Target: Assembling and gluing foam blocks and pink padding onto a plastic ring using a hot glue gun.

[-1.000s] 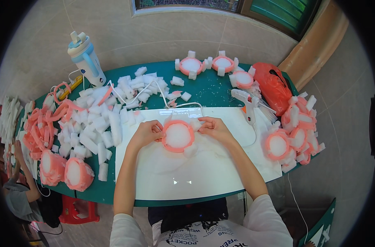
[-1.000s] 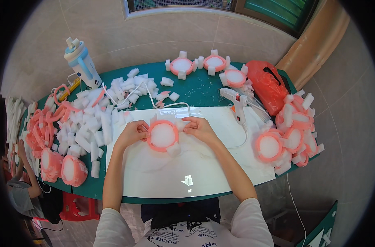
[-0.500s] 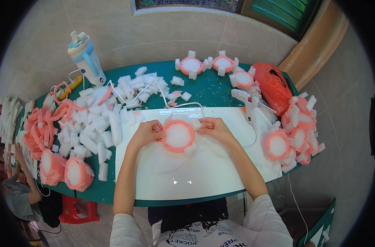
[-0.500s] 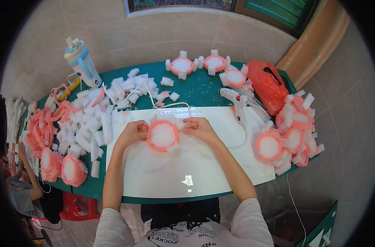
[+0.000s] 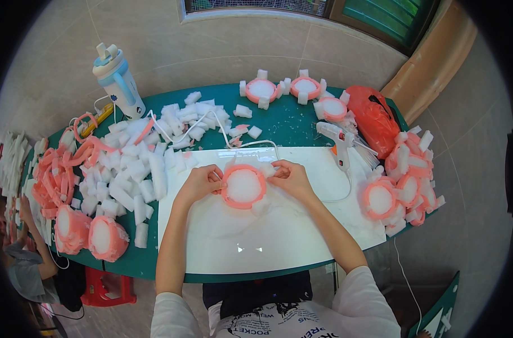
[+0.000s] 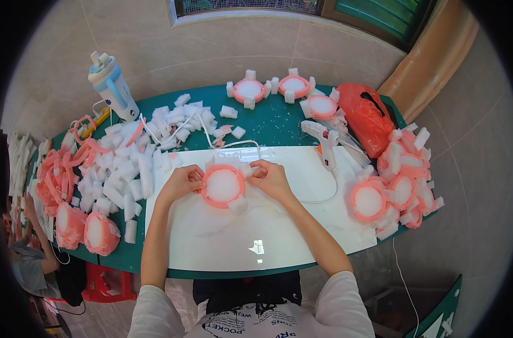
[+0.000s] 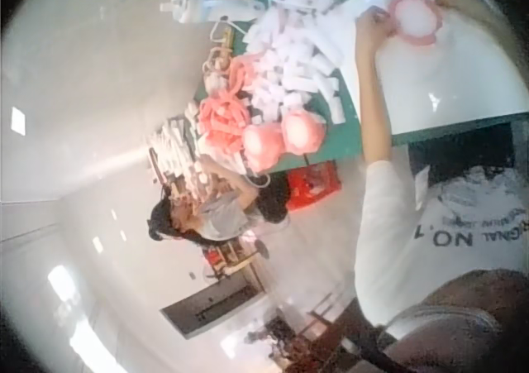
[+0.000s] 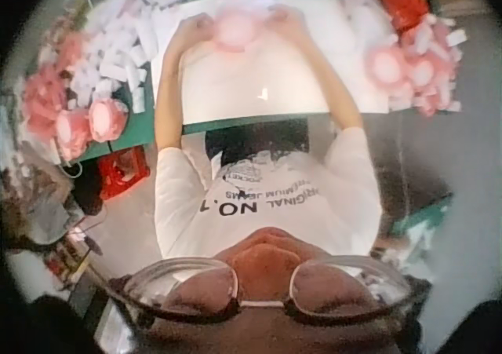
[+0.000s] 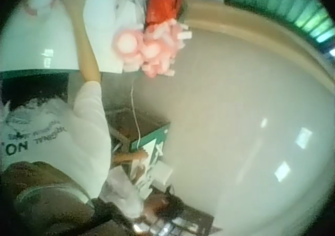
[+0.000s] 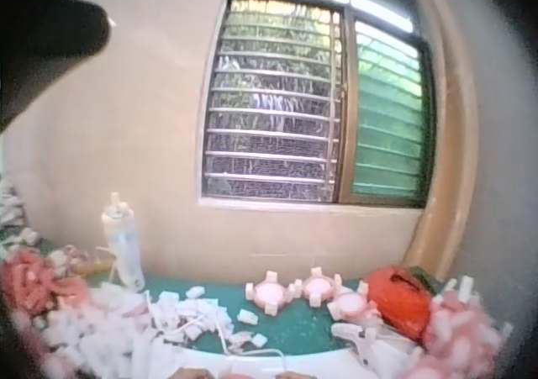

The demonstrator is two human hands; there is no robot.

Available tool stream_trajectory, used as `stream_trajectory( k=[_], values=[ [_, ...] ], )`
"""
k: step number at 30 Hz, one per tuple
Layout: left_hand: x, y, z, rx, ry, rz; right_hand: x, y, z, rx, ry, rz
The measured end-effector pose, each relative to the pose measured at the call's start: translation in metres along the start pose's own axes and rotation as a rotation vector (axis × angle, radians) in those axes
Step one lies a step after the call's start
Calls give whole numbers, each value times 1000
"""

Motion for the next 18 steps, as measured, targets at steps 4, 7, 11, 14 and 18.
stream_trajectory(
  k=[4,7,11,14,18],
  values=[
    [1,0,0,1,-3,14,2,1,-1,-6,13,24],
    [2,-1,0,9,-2,8,2,2,-2,-16,2,38],
    [1,0,0,7,-8,8,2,2,-2,-26,54,44],
    [1,0,0,4,-3,6,2,2,-3,-18,12,15],
    [3,-1,0,5,-4,-7,-2,1,-4,-35,0,41]
  ],
)
Point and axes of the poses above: each hand's wrist, its own y-axis away from the middle knuckle, its own z-axis out of the back of the hand, x = y × z, the point moved 1 cm from there along -y, towards the middle knuckle, and after that the axes turned 9 degrees about -y, right-handed, at the moved point
